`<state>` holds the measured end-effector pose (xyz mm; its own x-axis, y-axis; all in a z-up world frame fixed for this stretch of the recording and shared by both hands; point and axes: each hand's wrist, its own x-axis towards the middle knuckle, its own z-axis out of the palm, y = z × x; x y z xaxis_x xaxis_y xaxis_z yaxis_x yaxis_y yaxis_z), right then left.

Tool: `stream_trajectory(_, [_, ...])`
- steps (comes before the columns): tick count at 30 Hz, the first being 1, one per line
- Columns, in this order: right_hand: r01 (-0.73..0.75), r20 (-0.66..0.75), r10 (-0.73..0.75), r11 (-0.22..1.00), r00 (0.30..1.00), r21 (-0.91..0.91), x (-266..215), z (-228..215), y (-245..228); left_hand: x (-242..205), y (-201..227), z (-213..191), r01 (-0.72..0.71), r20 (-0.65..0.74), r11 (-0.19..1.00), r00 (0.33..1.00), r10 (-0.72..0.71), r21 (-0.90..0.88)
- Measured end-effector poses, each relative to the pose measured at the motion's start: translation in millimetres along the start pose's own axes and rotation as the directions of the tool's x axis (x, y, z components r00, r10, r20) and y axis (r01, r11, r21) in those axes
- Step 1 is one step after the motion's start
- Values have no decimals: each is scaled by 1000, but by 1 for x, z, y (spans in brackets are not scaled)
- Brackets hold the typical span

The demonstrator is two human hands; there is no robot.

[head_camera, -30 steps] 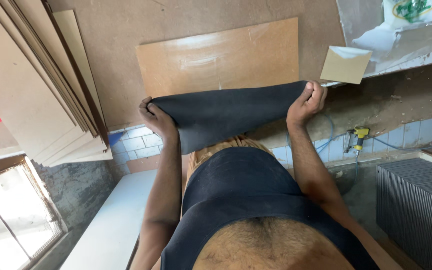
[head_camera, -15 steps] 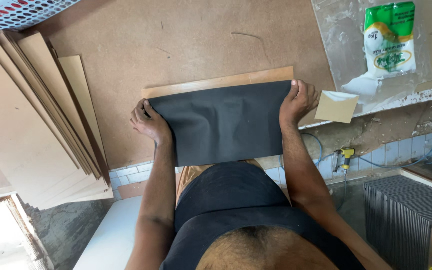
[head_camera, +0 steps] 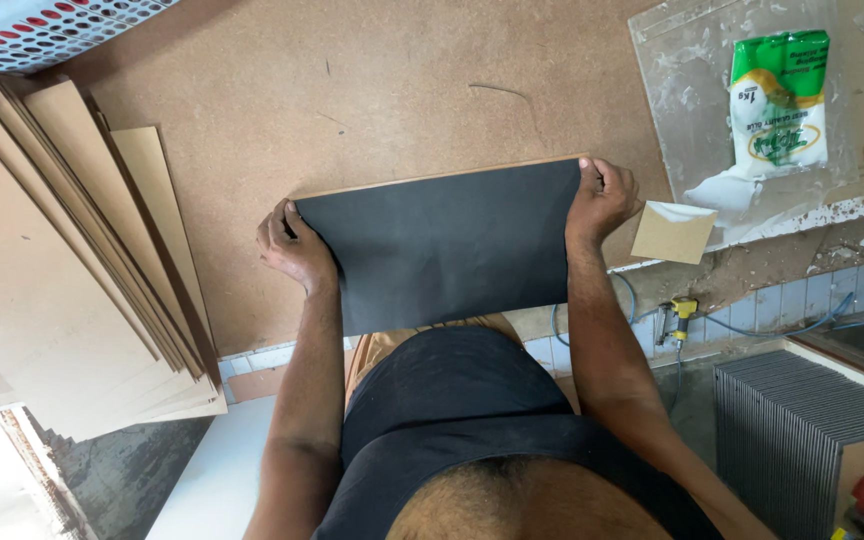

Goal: The person repeatedly applies glue to cardboard sheets, places black sheets on top, and trims the edges with a utility knife. The person stacks the finished units and continues the cycle.

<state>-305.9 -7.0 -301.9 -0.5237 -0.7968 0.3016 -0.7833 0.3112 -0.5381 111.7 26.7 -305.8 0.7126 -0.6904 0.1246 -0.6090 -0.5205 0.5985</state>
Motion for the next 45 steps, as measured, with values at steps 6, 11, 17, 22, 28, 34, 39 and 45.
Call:
stream_trajectory(6, [-27,-15,27,1000,1000,4,7,6,4,4,-3,3,73,65,997,995,-72,-10])
stream_trajectory(11, [5,-37,-4,1000,999,8,3,10,7,5,0,1,68,30,998,997,-68,18])
stream_trajectory(17, [-11,-30,11,1000,999,1,7,10,10,8,7,5,73,23,997,997,-73,29])
stream_trajectory(22, [-9,-39,11,999,999,47,4,11,11,6,4,2,42,7,997,999,-43,58])
stream_trajectory(28, [14,-60,-14,1000,998,-3,5,10,15,4,9,2,69,-24,998,997,-69,-7])
stream_trajectory(34, [-8,-49,8,1000,999,-2,5,14,13,6,1,5,61,7,998,998,-61,26])
stream_trajectory(39, [-39,-10,39,999,999,-11,8,12,15,8,-3,11,62,38,995,997,-65,75])
stream_trajectory(45, [-9,-19,9,1000,1000,-3,8,13,15,7,3,7,58,21,998,998,-59,30])
